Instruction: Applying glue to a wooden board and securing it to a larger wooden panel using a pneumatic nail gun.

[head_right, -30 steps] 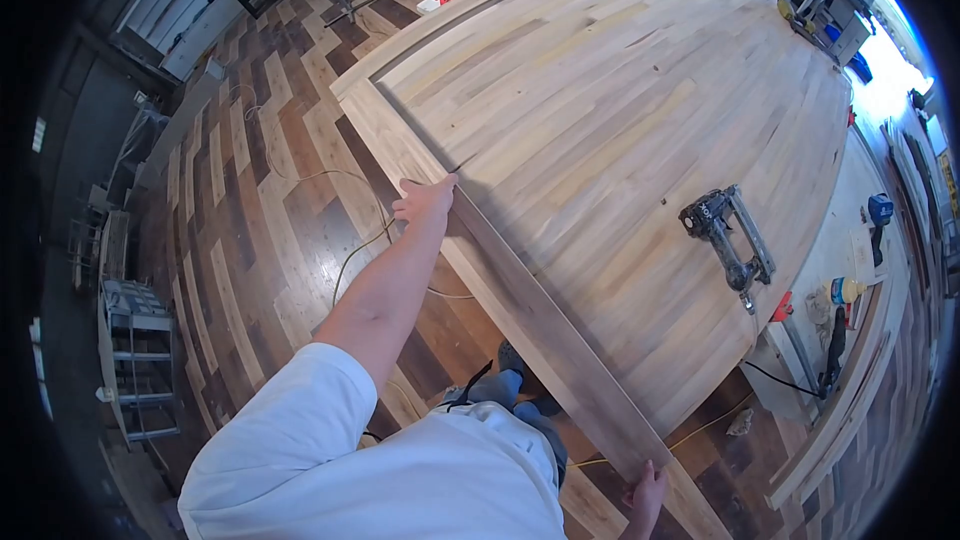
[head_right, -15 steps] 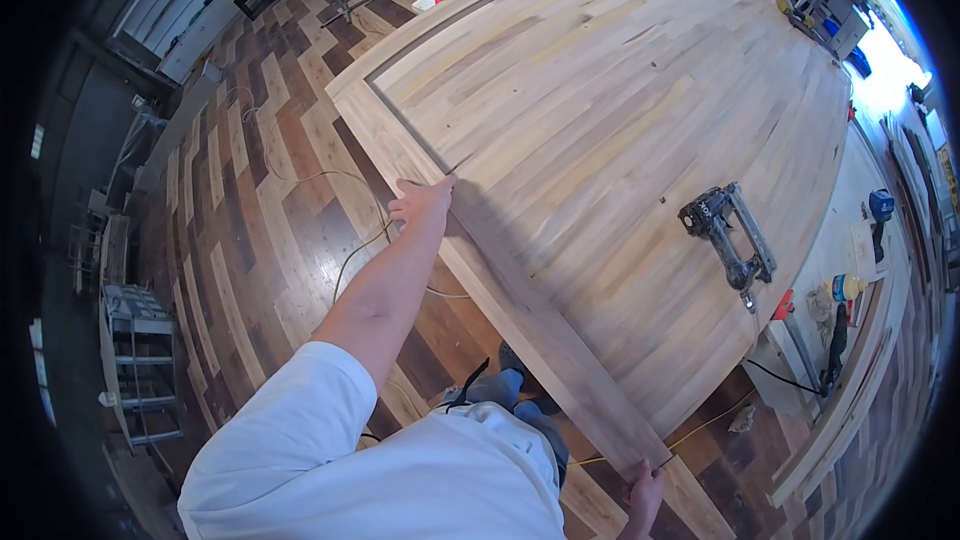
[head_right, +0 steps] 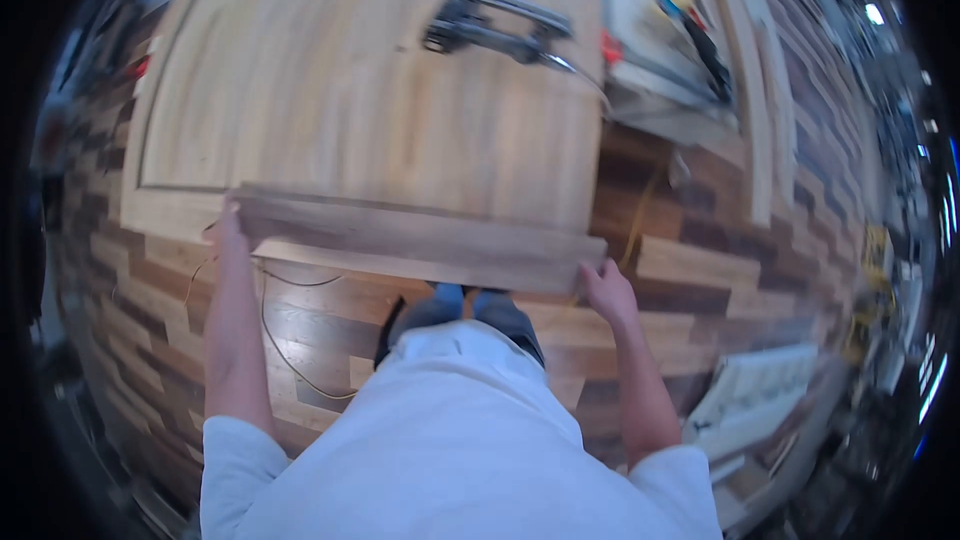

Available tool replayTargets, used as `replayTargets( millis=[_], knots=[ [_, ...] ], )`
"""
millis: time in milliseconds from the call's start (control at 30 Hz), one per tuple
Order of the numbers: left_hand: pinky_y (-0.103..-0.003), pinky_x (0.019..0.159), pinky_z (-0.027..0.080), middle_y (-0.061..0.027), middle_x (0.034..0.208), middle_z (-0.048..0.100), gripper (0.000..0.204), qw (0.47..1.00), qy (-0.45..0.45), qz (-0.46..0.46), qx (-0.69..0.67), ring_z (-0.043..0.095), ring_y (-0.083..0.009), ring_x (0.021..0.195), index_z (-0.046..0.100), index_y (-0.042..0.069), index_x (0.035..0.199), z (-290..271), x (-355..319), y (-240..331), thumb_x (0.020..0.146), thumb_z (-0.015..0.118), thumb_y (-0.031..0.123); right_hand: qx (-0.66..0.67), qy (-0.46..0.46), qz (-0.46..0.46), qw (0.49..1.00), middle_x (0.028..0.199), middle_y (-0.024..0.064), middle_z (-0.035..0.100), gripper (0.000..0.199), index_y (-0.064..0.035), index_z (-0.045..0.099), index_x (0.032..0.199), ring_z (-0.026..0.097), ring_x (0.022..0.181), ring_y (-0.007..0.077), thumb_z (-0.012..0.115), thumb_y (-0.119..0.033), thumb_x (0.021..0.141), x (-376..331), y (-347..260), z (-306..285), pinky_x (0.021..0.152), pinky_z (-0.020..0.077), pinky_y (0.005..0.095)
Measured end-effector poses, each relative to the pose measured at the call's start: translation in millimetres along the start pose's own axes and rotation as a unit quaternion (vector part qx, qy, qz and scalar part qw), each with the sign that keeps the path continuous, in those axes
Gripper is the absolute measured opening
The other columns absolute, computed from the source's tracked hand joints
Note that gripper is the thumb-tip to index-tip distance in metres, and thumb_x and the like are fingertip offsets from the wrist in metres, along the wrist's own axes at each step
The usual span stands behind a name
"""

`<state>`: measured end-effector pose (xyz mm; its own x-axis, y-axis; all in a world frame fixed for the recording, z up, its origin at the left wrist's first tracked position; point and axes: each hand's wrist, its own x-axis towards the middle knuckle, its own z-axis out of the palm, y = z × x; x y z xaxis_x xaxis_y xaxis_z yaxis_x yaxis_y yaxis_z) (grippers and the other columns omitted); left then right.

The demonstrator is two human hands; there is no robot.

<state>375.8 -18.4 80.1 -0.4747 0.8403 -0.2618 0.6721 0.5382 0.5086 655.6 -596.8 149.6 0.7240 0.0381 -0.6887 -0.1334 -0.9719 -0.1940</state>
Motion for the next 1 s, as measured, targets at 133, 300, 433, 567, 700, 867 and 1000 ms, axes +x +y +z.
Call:
replayTargets(
  millis=[133,300,433,567,700,867,1000],
  knots=[
    [-0.046,0.091,0.049,-0.0236,0.125,0.052,0.098,0.995,-0.056,0.003,-0.08,0.055,-0.0352,0.11,0.039,-0.002,0.133,-20.7,-38.0,22.6,0.064,0.079,0.054,0.03,0.0,0.035,0.999,0.102,0.0265,0.063,0.053,0.0018,0.053,0.101,0.058,0.102,0.0415,0.051,-0.049,0.087,-4.9,-0.8,-8.1,0.087,0.0447,0.0437],
    [-0.043,0.072,0.057,-0.0202,0.113,0.059,0.071,0.929,-0.192,-0.076,-0.309,0.064,-0.0309,0.092,0.05,-0.002,0.12,-7.8,10.8,-34.8,0.073,0.075,0.045,0.036,0.009,0.02,0.999,0.101,0.0258,0.063,0.053,0.0019,0.053,0.1,0.059,0.1,0.0401,0.052,-0.05,0.086,-2.5,0.8,-5.3,0.085,0.0455,0.0424],
    [-0.038,0.077,0.056,-0.0124,0.108,0.062,0.037,0.901,-0.204,-0.136,-0.357,0.063,-0.0265,0.096,0.056,0.008,0.115,-6.6,-17.7,-38.8,0.088,0.061,0.032,0.042,0.012,0.023,0.999,0.103,0.0259,0.063,0.056,0.0022,0.054,0.102,0.059,0.1,0.0397,0.053,-0.051,0.086,-5.0,5.2,-9.3,0.085,0.0458,0.0418],
    [-0.035,0.074,0.057,-0.0094,0.1,0.063,0.027,0.891,-0.192,-0.13,-0.392,0.064,-0.0247,0.091,0.058,0.009,0.108,-4.9,7.7,-60.1,0.09,0.058,0.028,0.051,0.002,0.007,0.999,0.103,0.0256,0.063,0.06,0.0024,0.056,0.104,0.06,0.1,0.0391,0.053,-0.055,0.085,0.8,15.0,-5.3,0.086,0.0461,0.0416],
    [-0.036,0.074,0.056,-0.0085,0.1,0.063,0.024,0.868,-0.238,-0.121,-0.42,0.063,-0.0241,0.088,0.058,0.008,0.106,-7.3,46.4,-78.5,0.091,0.057,0.027,0.043,0.005,-0.007,0.999,0.103,0.0248,0.064,0.062,0.0026,0.058,0.103,0.06,0.099,0.0378,0.053,-0.057,0.085,-2.3,10.3,-5.6,0.085,0.0465,0.0412],
    [-0.039,0.08,0.054,-0.0078,0.101,0.061,0.025,0.846,-0.251,-0.153,-0.445,0.059,-0.0236,0.093,0.058,0.007,0.106,-9.8,26.8,-76.6,0.091,0.057,0.027,0.054,0.032,-0.022,0.998,0.098,0.0221,0.065,0.062,0.0032,0.06,0.103,0.062,0.093,0.034,0.054,-0.056,0.086,-3.1,23.9,-2.3,0.082,0.0473,0.0388],
    [-0.039,0.086,0.051,-0.0062,0.095,0.057,0.023,0.836,-0.265,-0.15,-0.457,0.056,-0.0226,0.092,0.057,0.006,0.103,-16.9,-5.7,-86.9,0.091,0.057,0.025,0.114,0.024,-0.018,0.993,0.102,0.0201,0.065,0.06,0.0007,0.061,0.105,0.062,0.097,0.0318,0.057,-0.055,0.084,2.6,41.6,-1.4,0.085,0.0474,0.0386]
  ],
)
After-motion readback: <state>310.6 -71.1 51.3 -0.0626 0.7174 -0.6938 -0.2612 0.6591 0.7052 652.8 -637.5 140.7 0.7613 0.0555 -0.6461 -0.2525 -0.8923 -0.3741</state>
